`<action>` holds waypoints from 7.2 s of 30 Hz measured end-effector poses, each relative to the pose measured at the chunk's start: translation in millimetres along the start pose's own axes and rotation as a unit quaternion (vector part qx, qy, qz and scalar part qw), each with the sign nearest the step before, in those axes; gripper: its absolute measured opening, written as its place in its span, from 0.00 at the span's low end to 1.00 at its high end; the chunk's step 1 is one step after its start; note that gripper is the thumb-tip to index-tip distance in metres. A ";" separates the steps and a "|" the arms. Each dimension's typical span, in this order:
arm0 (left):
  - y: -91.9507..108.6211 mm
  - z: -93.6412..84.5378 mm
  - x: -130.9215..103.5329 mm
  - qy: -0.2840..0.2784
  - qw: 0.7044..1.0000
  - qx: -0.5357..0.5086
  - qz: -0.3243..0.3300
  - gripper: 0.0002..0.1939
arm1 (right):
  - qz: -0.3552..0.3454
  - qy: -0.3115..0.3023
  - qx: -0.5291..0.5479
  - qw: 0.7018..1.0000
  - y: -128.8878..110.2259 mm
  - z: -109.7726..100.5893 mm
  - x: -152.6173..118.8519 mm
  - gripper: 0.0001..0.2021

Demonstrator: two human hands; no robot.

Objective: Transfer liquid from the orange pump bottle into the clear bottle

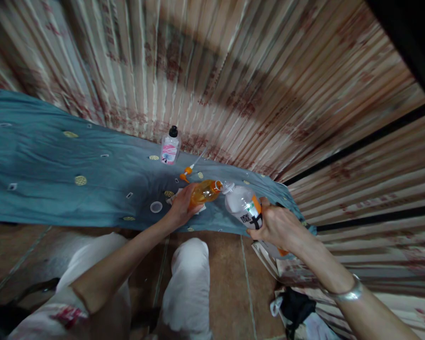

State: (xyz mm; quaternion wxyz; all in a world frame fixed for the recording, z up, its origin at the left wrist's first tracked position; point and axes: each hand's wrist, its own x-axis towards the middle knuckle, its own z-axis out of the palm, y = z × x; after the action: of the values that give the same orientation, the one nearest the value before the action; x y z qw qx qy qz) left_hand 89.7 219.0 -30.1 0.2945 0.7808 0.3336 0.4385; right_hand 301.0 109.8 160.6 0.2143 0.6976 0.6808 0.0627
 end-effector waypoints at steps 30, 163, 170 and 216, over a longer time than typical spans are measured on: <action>0.2 1.4 -0.8 0.005 1.000 0.011 0.000 0.32 | 0.005 0.015 0.004 1.000 -2.2 -0.7 -1.0 0.24; -2.7 6.8 -1.0 0.004 1.000 0.029 0.004 0.37 | 0.009 -0.011 -0.026 1.000 3.0 0.3 -2.9 0.26; -0.4 4.7 -0.9 -0.002 1.000 0.032 0.000 0.38 | -0.003 0.003 -0.028 1.000 3.9 0.9 -3.6 0.26; -0.5 3.1 -2.0 0.004 0.999 0.039 0.030 0.34 | -0.002 0.002 -0.024 1.000 4.3 3.2 -2.4 0.26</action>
State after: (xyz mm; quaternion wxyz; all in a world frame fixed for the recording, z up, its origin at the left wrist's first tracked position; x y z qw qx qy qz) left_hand 91.5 217.3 -32.8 0.2496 0.7996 0.3278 0.4369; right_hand 306.0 106.9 159.9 0.2300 0.6907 0.6809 0.0802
